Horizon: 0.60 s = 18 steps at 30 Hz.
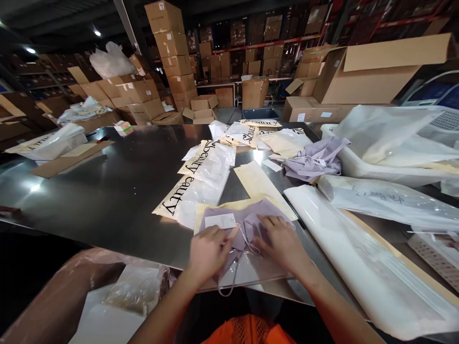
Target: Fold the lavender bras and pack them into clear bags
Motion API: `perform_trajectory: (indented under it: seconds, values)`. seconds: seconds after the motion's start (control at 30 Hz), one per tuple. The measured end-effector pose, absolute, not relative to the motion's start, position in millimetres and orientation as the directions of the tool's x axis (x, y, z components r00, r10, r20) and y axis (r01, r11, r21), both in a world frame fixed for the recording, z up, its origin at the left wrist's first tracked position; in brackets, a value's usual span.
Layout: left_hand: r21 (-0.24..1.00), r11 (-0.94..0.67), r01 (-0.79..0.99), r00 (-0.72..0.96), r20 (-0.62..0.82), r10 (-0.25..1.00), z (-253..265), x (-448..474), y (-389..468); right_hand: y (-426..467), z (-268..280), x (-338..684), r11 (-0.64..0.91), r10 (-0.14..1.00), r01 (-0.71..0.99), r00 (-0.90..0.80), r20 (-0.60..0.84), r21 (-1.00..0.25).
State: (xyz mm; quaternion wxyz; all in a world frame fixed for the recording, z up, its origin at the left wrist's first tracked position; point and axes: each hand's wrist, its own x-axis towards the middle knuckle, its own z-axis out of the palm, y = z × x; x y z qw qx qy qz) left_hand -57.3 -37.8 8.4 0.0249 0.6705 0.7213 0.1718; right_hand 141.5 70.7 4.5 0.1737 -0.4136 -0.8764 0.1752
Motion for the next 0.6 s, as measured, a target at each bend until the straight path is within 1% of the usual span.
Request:
perform_trajectory:
  seconds: [0.03,0.07,0.1,0.17,0.2,0.23,0.27,0.33,0.37,0.4,0.47,0.5,0.57,0.6]
  values:
    - [0.255,-0.001,0.967,-0.033,0.131,0.991,8,-48,-25,75,2,135,0.605,0.781,0.681,-0.607,0.145,-0.412]
    - [0.241,-0.037,0.970,0.022,0.062,0.998,5,-40,-13,78,-1,130,0.609,0.776,0.685,-0.619,0.122,-0.400]
    - [0.237,-0.059,0.970,0.061,0.002,0.998,0,-33,-4,80,-3,129,0.612,0.768,0.676,-0.632,0.105,-0.409]
    - [0.249,-0.059,0.967,0.080,-0.073,0.994,-10,-24,6,85,-1,138,0.612,0.757,0.654,-0.648,0.090,-0.444]
    - [0.263,-0.051,0.964,0.075,-0.085,0.994,-13,-21,8,90,4,147,0.597,0.759,0.634,-0.646,0.087,-0.492]
    - [0.279,-0.039,0.959,0.065,-0.086,0.994,-15,-21,9,97,11,159,0.557,0.768,0.603,-0.635,0.080,-0.571]
    - [0.300,-0.022,0.954,0.048,-0.079,0.996,-15,-22,8,105,21,174,0.483,0.793,0.565,-0.607,0.059,-0.669]
    - [0.359,0.020,0.933,-0.006,-0.038,0.999,-8,-29,5,125,46,208,0.239,0.866,0.481,-0.499,-0.039,-0.843]
    - [0.403,0.041,0.914,-0.043,-0.006,0.999,-2,-36,3,135,58,227,0.107,0.906,0.465,-0.410,-0.107,-0.879]
    - [0.470,0.070,0.880,-0.097,0.034,0.995,5,-46,1,145,70,244,-0.004,0.933,0.459,-0.317,-0.168,-0.888]
    - [0.642,0.144,0.753,-0.275,0.108,0.955,16,-74,-3,161,85,276,-0.158,0.960,0.424,-0.144,-0.239,-0.892]
    - [0.730,0.188,0.657,-0.399,0.126,0.908,19,-92,-5,169,87,289,-0.213,0.962,0.396,-0.073,-0.262,-0.893]
    - [0.856,0.264,0.445,-0.649,0.105,0.753,20,-131,-8,182,79,309,-0.277,0.959,0.342,0.042,-0.279,-0.898]
    - [0.894,0.293,0.339,-0.749,0.068,0.659,18,-151,-9,189,70,317,-0.238,0.971,0.350,0.095,-0.218,-0.906]
